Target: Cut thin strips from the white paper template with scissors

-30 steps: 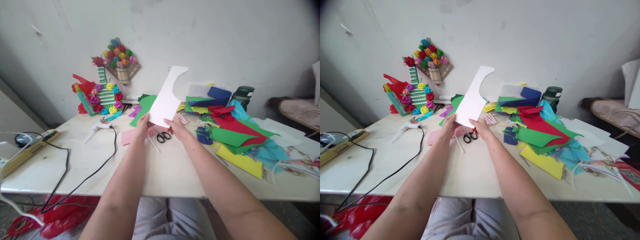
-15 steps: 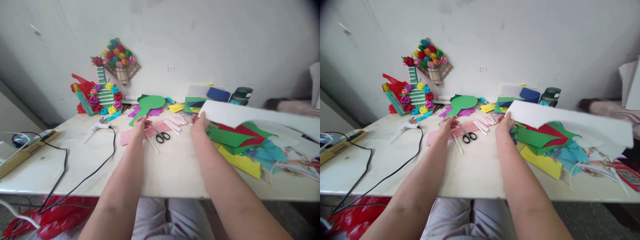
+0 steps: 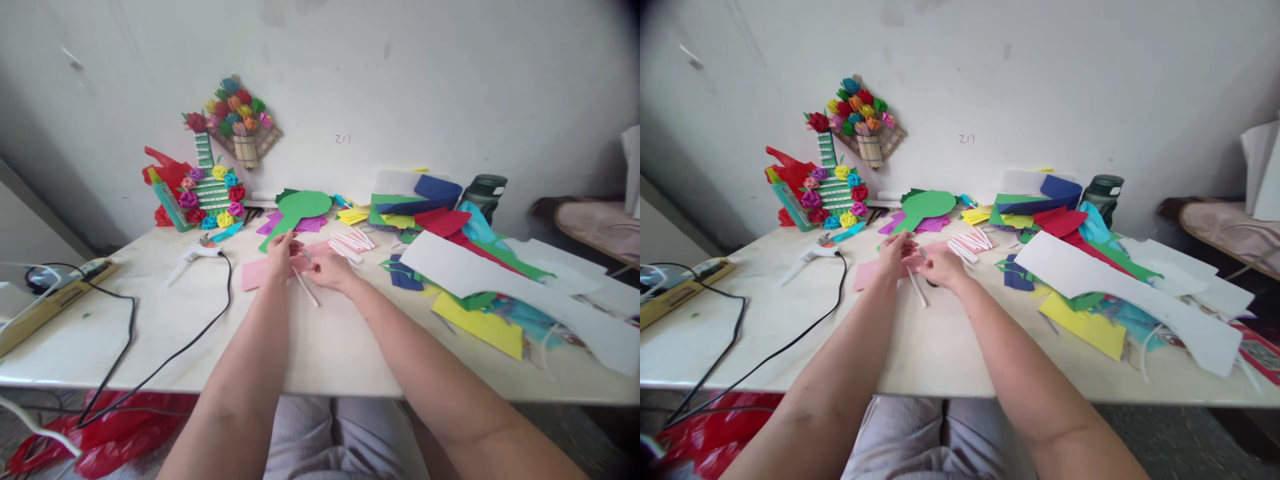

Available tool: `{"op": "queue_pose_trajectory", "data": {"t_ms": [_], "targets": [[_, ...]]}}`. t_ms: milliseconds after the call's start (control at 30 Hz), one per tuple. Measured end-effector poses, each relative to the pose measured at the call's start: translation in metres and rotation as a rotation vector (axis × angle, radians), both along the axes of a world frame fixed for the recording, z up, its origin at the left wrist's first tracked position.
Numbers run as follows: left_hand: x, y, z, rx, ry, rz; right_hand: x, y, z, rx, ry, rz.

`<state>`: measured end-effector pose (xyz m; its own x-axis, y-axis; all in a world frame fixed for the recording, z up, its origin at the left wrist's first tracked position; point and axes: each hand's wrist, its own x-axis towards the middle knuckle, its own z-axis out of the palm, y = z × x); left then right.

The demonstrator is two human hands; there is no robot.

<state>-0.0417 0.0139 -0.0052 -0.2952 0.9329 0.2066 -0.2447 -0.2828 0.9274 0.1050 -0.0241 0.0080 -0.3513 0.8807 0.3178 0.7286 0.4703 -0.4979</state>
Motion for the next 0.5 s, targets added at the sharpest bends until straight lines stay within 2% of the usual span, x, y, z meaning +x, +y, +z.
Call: {"op": "queue_pose_trajectory", "data": {"t_ms": [100, 233, 333, 500], "targets": [[0.001, 0.000, 0.001, -0.005, -0.006, 0.031, -0.015, -0.015, -0.001, 0.055, -0.315, 0.041], [0.002, 0.000, 0.001, 0.000, -0.012, 0.040, -0.020, -0.020, 0.002, 0.069, -0.461, 0.087], [-0.001, 0.003, -0.002, 0.011, -0.009, 0.033, -0.016, -0.018, 0.004, 0.072, -0.397, 0.038], [-0.003, 0.006, -0.003, 0.040, 0.021, 0.132, -0.003, -0.002, -0.001, -0.014, -0.038, -0.084]]}}
